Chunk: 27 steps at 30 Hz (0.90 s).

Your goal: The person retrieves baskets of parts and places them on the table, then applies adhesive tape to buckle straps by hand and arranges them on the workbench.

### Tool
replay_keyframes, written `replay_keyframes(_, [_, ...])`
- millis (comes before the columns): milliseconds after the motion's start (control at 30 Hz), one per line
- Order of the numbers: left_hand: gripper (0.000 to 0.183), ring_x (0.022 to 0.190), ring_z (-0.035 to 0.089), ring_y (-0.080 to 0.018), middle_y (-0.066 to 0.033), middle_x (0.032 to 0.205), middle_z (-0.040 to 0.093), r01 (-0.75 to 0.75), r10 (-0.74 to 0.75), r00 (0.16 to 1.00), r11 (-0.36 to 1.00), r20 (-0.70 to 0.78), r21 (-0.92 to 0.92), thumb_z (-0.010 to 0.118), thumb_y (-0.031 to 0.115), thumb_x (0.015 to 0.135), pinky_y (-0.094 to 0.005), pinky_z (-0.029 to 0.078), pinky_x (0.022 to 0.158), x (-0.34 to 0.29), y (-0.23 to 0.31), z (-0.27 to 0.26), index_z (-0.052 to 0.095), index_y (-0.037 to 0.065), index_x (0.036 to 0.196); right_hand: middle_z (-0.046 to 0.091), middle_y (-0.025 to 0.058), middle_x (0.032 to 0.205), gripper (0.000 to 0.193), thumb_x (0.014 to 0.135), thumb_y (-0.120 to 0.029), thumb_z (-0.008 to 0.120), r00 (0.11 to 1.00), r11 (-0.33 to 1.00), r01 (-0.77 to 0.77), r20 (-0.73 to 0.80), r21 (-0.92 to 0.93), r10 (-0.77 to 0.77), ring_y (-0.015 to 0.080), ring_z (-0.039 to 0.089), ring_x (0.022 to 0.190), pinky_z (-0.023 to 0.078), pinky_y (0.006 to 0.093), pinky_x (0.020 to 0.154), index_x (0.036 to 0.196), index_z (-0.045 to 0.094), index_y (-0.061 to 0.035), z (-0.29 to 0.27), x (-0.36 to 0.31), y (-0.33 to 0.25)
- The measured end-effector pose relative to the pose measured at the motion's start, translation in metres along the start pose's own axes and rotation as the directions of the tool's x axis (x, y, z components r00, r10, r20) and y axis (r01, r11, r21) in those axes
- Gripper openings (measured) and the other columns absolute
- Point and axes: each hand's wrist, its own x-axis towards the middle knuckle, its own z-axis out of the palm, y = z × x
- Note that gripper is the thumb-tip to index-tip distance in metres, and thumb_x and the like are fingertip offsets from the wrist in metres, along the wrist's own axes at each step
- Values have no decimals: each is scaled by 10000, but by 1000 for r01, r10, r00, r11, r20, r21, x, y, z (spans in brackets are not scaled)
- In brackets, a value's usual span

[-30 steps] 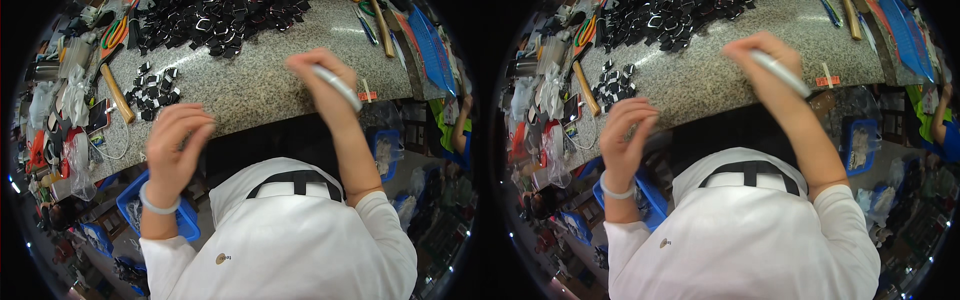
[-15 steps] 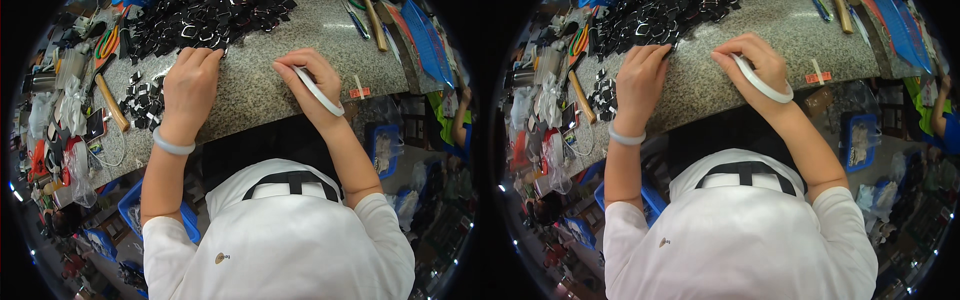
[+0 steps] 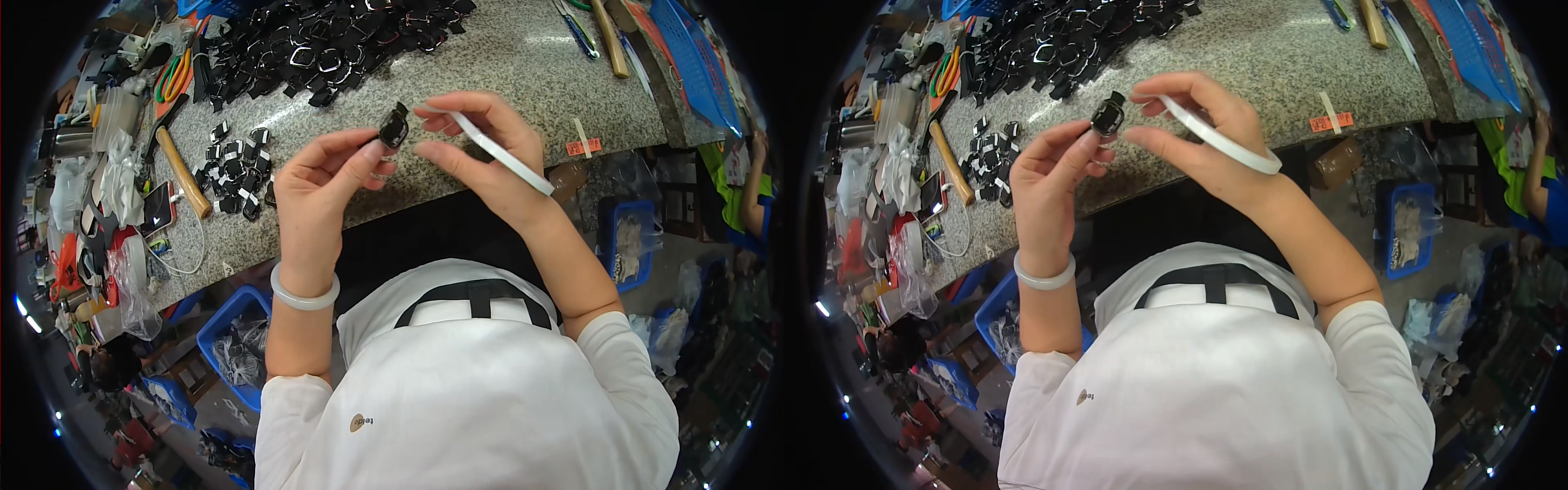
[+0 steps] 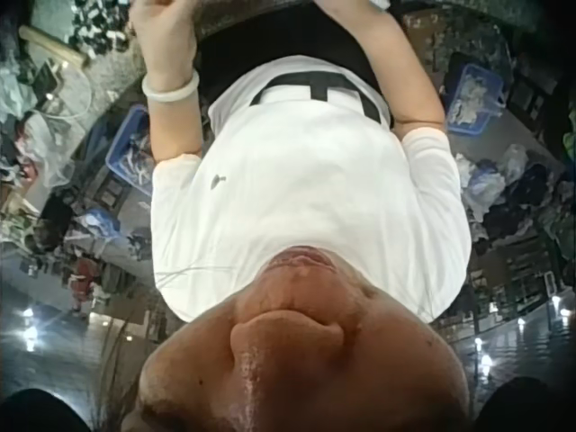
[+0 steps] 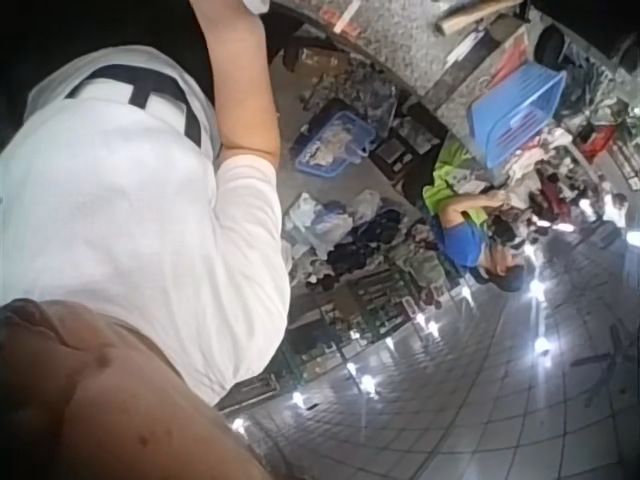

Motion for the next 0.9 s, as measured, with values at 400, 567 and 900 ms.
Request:
replay_keyframes(400, [204, 791, 655, -145, -114, 913, 678, 38, -29, 993, 996, 112, -77, 655, 42, 845, -225, 512, 678, -16, -1, -3, 630, -46, 1027, 632, 39, 1021, 412, 716, -75, 784, 978, 942, -197, 126, 270, 168, 118, 595, 936, 497, 236, 788, 1079, 591, -58, 10, 0, -12])
replay_keyframes(567, [216, 801, 650, -142, -110, 911, 676, 67, -46, 989, 986, 139, -150, 638, 54, 858, -232, 513, 687, -19, -5, -8, 624, -34, 1055, 611, 13, 978, 423, 693, -123, 809, 931, 908, -347, 201, 236, 304, 107, 573, 927, 467, 222, 750, 1061, 606, -76, 11, -2, -10])
replay_keyframes(900, [229, 815, 645, -144, -111, 926, 674, 118, -86, 985, 968, 149, -222, 621, 67, 872, -236, 505, 703, -23, -7, -9, 616, -33, 1078, 634, 96, 1096, 454, 730, -59, 768, 978, 972, -178, 133, 154, 158, 141, 588, 962, 482, 278, 835, 1133, 559, -35, 14, -3, -15])
